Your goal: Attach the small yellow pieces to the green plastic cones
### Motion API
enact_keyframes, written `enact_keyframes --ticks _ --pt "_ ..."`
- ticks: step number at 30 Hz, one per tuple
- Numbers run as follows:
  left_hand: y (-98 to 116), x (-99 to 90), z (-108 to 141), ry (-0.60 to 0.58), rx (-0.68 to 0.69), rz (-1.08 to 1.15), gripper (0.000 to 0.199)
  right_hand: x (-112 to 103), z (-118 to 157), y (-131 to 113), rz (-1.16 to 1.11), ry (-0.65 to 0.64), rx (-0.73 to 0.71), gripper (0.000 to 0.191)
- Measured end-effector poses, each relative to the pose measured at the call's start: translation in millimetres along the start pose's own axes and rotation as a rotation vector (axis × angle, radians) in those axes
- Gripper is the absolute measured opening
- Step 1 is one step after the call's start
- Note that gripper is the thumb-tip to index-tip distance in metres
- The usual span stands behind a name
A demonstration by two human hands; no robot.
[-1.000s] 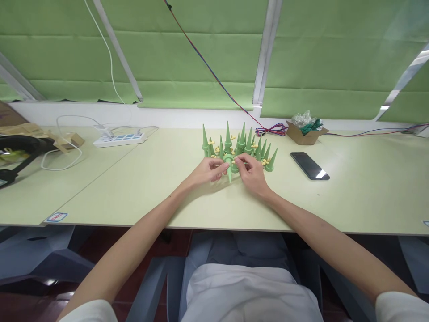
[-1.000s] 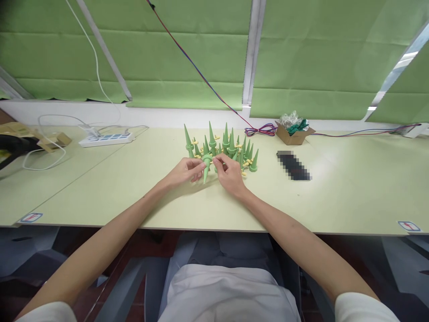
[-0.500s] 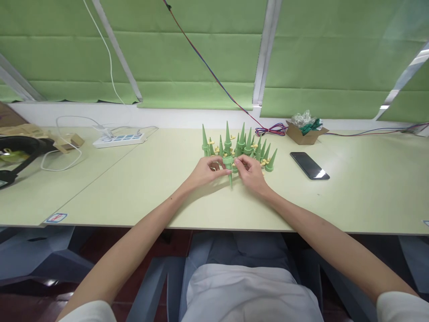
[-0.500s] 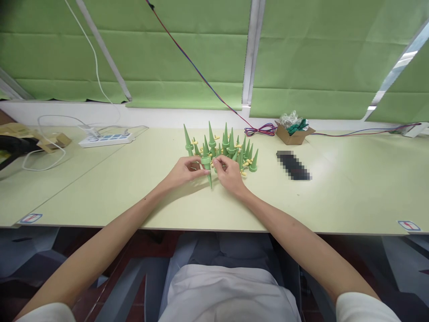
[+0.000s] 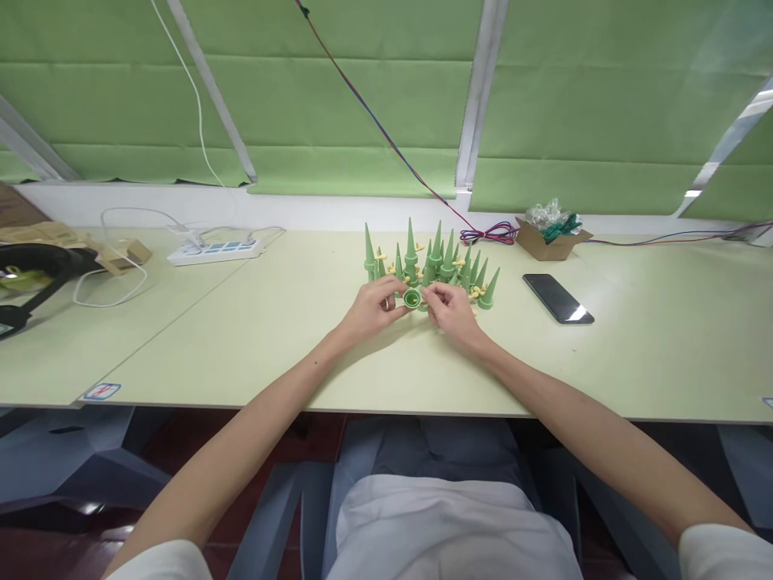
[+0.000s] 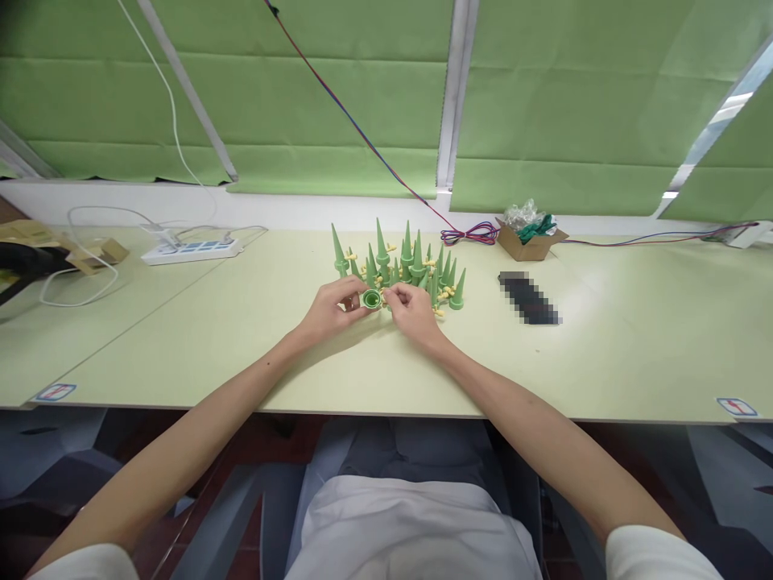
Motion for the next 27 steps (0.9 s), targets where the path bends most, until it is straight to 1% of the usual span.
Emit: enact_keyframes --ticks 5,7,9,11,15,16,18,20,23,27 --pt "-2.6 1.6 -1.2 0.012 -0.017 -0.043 0.018 -0.2 -0.3 4.4 -0.027 0.031 -0.043 0.037" --pt "-2.7 1.4 -1.5 0.019 -0.053 -0.041 0.02 -1.1 -0.2 5.5 -0.024 0.048 -0.076 0.039" --pt "-2.0 0.5 -1.8 -0.002 -0.118 0.013 0.022 -2.1 0.0 5.7 -0.007 0.062 -0.112 0.039" --pt "-0.9 -0.5 -2.3 -0.076 -0.21 0.124 0.029 -2.9 0.4 5.1 0.018 0.075 -0.147 0.038" --pt "0.9 -0.1 -3.4 -0.306 -0.406 0.489 0.053 -2.4 2.2 2.3 0.083 0.066 -0.201 0.034" --pt "1.2 0.4 -3.6 -0.351 -0.441 0.583 0.055 -2.0 2.9 1.8 0.101 0.056 -0.209 0.033" --pt "1.9 1.0 -3.8 -0.404 -0.485 0.72 0.055 -1.1 4.1 1.1 0.128 0.027 -0.212 0.032" --pt "2.7 0.8 -3.7 -0.424 -0.489 0.78 0.051 -0.6 5.0 1.0 0.139 0.0 -0.213 0.03" --pt "4.0 -1.2 -3.3 -0.428 -0.446 0.813 0.045 -0.4 5.6 0.7 0.144 -0.021 -0.22 0.029" --pt "2.3 -4.0 -2.6 -0.408 -0.374 0.747 0.043 0.0 5.8 -0.4 0.168 -0.03 -0.204 0.029"
Point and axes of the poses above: each hand's wrist, its own z-axis away from the middle knuckle, its own x-axis out of the palm, y = z × x, the point moved 1 cm from there along -z, towards the middle knuckle, and after that the axes turned 13 degrees about -z, right-handed, at the moved point
